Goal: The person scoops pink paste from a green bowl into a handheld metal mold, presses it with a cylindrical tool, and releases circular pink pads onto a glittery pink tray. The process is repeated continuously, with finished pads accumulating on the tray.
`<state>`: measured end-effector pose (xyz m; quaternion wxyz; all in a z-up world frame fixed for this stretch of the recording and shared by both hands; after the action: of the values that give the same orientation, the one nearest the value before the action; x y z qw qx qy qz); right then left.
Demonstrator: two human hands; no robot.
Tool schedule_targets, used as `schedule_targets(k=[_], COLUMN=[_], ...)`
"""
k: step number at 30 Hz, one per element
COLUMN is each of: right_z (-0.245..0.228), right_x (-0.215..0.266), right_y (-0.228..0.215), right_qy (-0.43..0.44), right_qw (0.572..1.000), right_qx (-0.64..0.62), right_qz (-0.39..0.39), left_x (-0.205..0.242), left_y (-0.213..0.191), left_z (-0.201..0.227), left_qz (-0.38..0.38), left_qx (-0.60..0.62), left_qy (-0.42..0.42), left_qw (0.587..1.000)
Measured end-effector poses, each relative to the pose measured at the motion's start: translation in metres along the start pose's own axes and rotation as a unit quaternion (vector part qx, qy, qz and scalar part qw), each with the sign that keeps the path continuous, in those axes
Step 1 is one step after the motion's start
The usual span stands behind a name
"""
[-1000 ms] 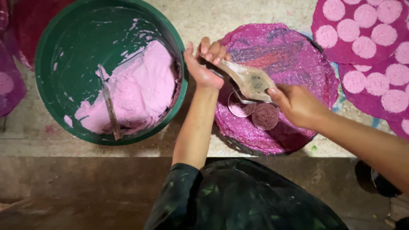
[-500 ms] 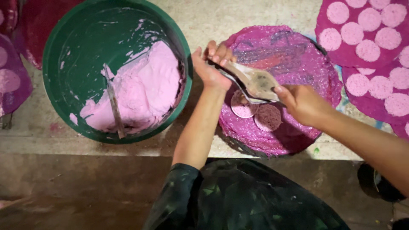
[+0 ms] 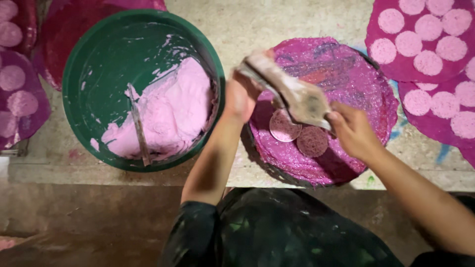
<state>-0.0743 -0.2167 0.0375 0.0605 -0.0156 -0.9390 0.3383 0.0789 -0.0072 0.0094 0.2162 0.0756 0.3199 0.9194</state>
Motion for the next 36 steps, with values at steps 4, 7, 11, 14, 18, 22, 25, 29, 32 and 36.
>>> schedule_targets(k=[4,7,11,14,18,22,25,29,32,36], right_z=[0.008,0.013,0.024,0.037,0.054,0.076,0.093,0.107,0.106,0.106], right_x=[0.035,0.054,0.077,0.098,0.122,0.135,0.137,0.146,0.152,0.158], right_y=[-0.018,-0.023,-0.026,-0.029,-0.034,-0.024,-0.012,-0.007,-0.007,-0.009], right_qy=[-0.029,-0.027,0.012,0.03,0.032,0.04,0.042,0.038,0.021,0.028], right_qw=[0.981,0.956,0.946,0.927,0.917,0.895,0.866,0.863,0.873,0.859], right_qx=[-0.181,-0.275,-0.291,-0.325,-0.33,-0.384,-0.452,-0.455,-0.435,-0.453], right_qz=[0.069,0.096,0.145,0.184,0.219,0.223,0.211,0.217,0.218,0.239], left_x=[0.041,0.065,0.075,0.08,0.086,0.09,0.091,0.099,0.111,0.12], left_y=[0.027,0.036,0.035,0.032,0.026,0.034,0.048,0.05,0.053,0.056], left_z=[-0.017,-0.024,-0.016,-0.012,-0.01,-0.009,-0.003,-0.004,-0.001,-0.013], left_qz=[-0.085,-0.12,-0.115,-0.092,-0.063,-0.072,-0.062,-0.065,-0.07,-0.114], left_qx=[-0.517,-0.677,-0.71,-0.713,-0.632,-0.6,-0.671,-0.695,-0.726,-0.76], left_qy=[0.098,0.153,0.182,0.169,0.12,0.126,0.176,0.154,0.171,0.144], left_qw=[0.846,0.71,0.671,0.674,0.763,0.786,0.718,0.7,0.662,0.624])
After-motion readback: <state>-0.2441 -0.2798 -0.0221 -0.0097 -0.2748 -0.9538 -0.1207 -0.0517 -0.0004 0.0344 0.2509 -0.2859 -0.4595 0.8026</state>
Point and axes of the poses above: each hand's wrist, its own x-axis away from the middle knuckle, its own y-axis out of the palm, z = x × y, the point moved 10 cm from there along -x, towards the middle knuckle, and after that the axes turned 4 degrees about x, right-handed, at the moved point
